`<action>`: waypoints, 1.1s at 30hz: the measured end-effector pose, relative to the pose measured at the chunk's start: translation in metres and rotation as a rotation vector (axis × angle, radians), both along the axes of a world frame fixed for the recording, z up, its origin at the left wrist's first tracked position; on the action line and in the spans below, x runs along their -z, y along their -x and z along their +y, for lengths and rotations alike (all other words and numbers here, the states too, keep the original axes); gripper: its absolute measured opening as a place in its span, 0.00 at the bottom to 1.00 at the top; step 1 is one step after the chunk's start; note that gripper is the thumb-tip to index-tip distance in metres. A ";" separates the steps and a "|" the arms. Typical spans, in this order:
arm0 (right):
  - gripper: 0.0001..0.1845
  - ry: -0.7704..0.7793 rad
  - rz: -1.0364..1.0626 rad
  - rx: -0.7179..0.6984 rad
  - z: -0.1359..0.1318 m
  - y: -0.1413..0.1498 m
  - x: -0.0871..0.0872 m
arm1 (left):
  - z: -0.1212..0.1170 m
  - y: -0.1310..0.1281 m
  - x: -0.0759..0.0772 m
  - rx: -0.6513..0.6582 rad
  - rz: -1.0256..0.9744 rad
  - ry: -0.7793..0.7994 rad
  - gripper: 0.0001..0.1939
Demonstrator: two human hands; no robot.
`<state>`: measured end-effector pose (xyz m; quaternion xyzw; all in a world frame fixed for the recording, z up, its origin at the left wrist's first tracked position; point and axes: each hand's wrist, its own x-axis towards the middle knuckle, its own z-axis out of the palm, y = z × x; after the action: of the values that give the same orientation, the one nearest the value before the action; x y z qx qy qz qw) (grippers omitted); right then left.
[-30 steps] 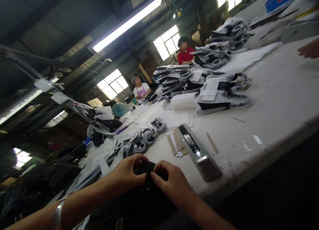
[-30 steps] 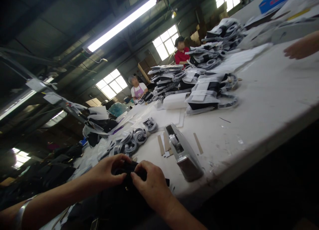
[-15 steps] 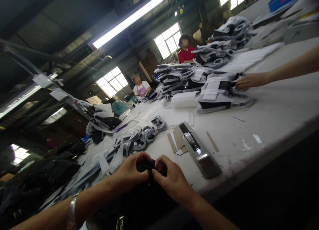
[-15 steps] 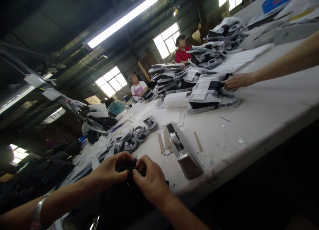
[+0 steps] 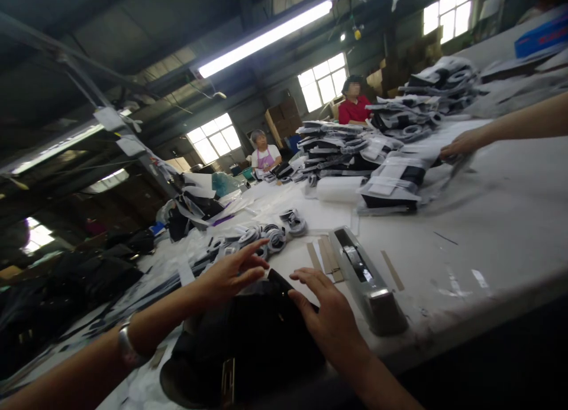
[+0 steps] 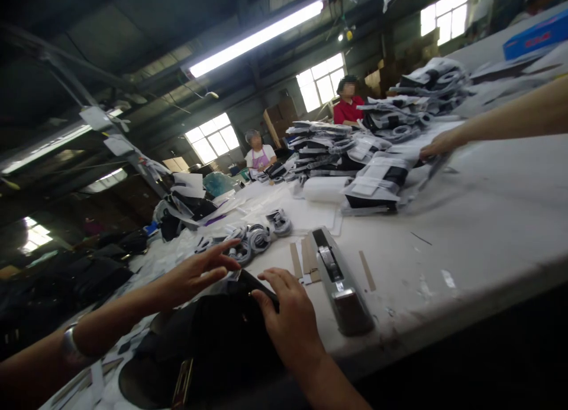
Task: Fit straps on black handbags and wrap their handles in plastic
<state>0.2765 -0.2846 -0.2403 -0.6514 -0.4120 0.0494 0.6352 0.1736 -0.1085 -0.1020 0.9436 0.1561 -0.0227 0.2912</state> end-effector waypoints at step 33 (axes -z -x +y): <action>0.24 0.083 0.504 -0.804 0.074 -0.031 -0.154 | 0.134 0.149 0.008 -0.198 -0.437 -0.369 0.18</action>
<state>0.3077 -0.2110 -0.0866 -0.4326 -0.4623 0.4642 0.6194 0.0247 0.0256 -0.1102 0.9432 0.1823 0.2382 0.1426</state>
